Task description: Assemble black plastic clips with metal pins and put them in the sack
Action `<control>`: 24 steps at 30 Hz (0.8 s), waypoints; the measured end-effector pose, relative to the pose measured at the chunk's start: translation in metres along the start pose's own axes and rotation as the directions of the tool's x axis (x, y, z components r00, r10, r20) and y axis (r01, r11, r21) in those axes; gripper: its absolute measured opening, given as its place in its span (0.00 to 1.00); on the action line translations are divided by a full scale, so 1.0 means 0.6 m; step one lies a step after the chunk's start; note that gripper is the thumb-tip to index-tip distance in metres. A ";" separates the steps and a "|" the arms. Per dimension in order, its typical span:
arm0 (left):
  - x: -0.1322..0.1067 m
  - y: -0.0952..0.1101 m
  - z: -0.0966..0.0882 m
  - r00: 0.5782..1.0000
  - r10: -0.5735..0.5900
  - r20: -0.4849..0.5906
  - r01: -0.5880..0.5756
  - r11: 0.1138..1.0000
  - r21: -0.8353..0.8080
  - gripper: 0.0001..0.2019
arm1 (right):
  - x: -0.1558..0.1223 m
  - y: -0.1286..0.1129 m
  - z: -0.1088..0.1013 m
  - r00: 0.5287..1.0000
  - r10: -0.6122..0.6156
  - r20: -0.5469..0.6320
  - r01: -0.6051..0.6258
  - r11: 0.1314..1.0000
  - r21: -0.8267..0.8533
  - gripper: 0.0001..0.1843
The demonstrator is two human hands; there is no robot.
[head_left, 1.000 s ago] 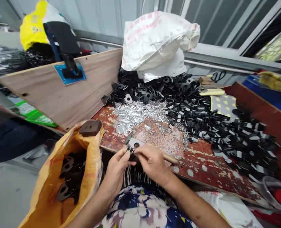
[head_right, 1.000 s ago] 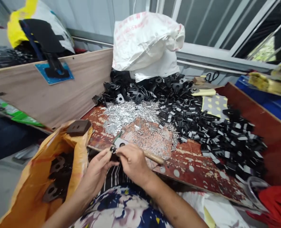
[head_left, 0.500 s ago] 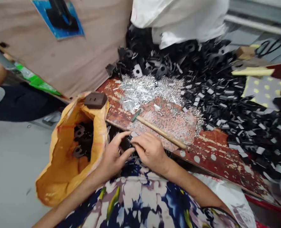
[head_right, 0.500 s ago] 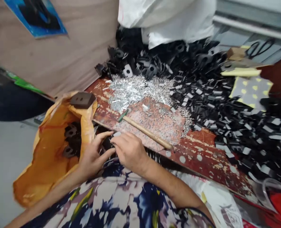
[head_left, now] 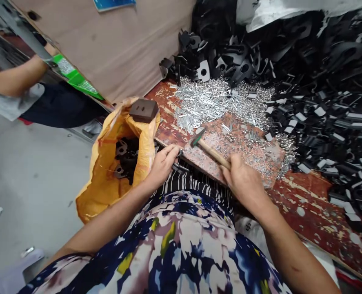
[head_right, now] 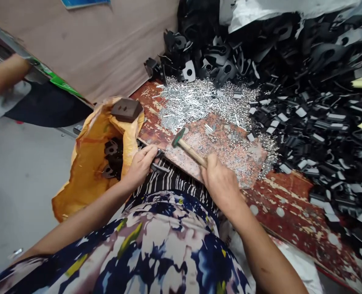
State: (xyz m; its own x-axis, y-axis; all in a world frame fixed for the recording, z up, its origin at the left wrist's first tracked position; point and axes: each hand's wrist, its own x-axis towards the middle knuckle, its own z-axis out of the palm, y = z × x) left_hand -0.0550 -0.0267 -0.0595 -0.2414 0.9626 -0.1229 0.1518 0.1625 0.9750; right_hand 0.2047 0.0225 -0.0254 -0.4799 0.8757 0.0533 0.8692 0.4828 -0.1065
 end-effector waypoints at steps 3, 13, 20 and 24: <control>0.013 -0.005 0.002 0.997 0.077 -0.003 -0.076 0.990 0.120 0.17 | -0.014 0.007 -0.032 0.997 -0.072 -0.037 0.076 0.989 0.123 0.20; 0.025 -0.012 0.004 0.994 0.096 -0.061 -0.091 0.993 0.077 0.19 | -0.043 -0.042 -0.019 0.940 -0.236 -0.246 0.281 0.945 0.166 0.31; 0.023 -0.014 0.002 0.997 0.057 -0.053 -0.055 0.998 0.032 0.20 | -0.045 -0.038 -0.025 0.939 -0.143 -0.312 0.232 0.935 0.269 0.35; 0.022 -0.011 0.005 0.996 0.068 -0.052 -0.066 0.997 0.039 0.21 | -0.035 -0.043 -0.025 0.965 -0.215 -0.150 0.245 0.942 0.229 0.31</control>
State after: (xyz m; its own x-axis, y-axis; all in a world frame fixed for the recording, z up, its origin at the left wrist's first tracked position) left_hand -0.0566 -0.0143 -0.0682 -0.2803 0.9588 -0.0466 0.2049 0.1072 0.9729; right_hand 0.1942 -0.0083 -0.0091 -0.6319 0.7422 0.2233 0.6738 0.6684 -0.3149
